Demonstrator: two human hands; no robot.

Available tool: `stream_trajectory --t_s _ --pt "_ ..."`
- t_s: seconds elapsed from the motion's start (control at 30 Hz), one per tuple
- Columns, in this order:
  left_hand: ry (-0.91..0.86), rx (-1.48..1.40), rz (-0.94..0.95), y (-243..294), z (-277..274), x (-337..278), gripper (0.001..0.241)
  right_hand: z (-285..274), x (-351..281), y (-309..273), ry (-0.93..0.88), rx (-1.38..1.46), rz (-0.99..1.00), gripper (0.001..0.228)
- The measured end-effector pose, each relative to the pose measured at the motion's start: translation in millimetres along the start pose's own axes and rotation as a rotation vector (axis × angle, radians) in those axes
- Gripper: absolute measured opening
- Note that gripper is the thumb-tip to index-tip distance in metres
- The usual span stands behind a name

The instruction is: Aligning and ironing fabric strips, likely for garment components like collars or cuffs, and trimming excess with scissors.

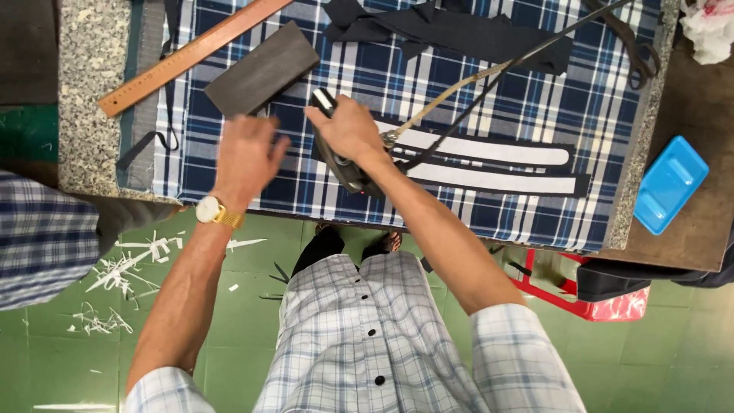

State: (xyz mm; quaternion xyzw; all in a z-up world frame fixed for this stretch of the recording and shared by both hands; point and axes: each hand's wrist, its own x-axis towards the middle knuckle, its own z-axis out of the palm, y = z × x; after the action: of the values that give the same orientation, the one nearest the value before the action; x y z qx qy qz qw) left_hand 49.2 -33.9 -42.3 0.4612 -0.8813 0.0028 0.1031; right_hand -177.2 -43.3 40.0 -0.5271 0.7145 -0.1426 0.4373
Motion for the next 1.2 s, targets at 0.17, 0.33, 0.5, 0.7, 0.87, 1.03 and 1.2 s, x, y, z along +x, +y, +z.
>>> stream_trajectory --t_s 0.17,0.33,0.5,0.7,0.87,1.03,1.2 --pt "0.18 -0.041 -0.036 -32 -14 49 0.077 13 10 -9 0.014 0.059 -0.031 0.054" --pt "-0.098 -0.131 -0.082 -49 1 67 0.068 11 -3 -6 -0.002 -0.156 -0.004 0.054" --pt "-0.034 -0.143 -0.037 -75 35 61 0.08 -45 -52 21 0.055 -0.096 0.03 0.052" --pt "0.189 -0.08 -0.1 8 26 57 0.076 -123 -86 94 0.201 -0.136 0.176 0.056" --pt "0.251 -0.21 -0.21 158 23 60 0.072 -171 -79 192 0.324 -0.205 0.201 0.054" --pt "0.29 -0.353 -0.067 258 36 68 0.062 -196 -71 259 0.412 -0.204 0.221 0.062" --pt "0.218 -0.191 -0.086 264 72 59 0.064 -199 -67 267 0.422 -0.163 0.221 0.059"
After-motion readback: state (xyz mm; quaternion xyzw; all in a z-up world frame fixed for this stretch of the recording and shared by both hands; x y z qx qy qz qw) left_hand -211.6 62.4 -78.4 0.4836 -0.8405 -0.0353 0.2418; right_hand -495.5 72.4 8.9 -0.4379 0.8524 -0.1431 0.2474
